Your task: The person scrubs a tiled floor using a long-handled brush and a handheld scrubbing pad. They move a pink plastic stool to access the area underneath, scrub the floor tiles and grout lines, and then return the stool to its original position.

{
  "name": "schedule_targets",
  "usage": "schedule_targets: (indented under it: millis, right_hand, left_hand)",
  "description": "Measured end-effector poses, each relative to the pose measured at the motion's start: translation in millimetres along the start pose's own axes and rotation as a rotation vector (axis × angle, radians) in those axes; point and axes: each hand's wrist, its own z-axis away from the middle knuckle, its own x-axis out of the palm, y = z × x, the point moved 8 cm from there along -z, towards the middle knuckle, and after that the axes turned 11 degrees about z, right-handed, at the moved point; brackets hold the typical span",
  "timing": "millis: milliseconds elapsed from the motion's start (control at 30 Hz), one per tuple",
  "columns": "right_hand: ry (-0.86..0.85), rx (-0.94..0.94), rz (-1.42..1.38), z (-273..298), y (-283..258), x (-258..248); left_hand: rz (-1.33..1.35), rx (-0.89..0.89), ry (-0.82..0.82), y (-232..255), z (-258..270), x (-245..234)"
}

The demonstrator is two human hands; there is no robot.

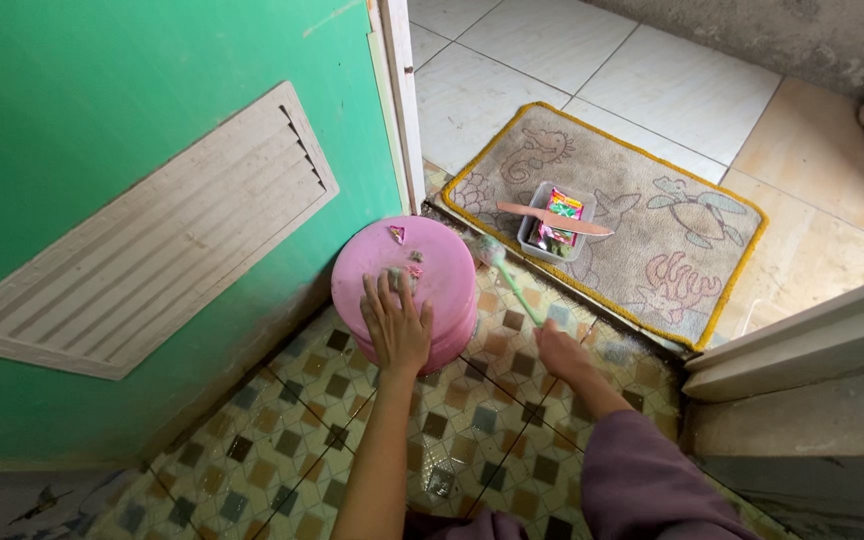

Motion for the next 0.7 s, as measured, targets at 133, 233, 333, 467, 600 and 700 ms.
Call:
schedule_targets:
  millis: [133, 233, 333, 467, 600, 700]
  right_hand:
    - [0.027, 0.181, 0.034, 65, 101, -1]
    - [0.01, 0.222, 0.168, 138, 170, 6]
    - [0.038, 0.294, 0.177, 154, 195, -2]
    - [0.163, 0.079, 0.465, 110, 145, -29]
    - [0.011, 0.134, 0.264, 41, 73, -32]
    - [0.094, 0.029, 0.285, 2, 3, -23]
  left_hand:
    - [-0.012, -0.009, -0.036, -3, 1, 2]
    - [-0.024, -0.026, -0.042, -3, -1, 3]
    - [-0.047, -0.033, -0.02, -2, -3, 1]
    - [-0.046, -0.052, -0.034, 3, -2, 1]
    - [-0.039, -0.04, -0.026, 2, -1, -1]
    - [-0.038, -0.045, -0.016, 0, -1, 0]
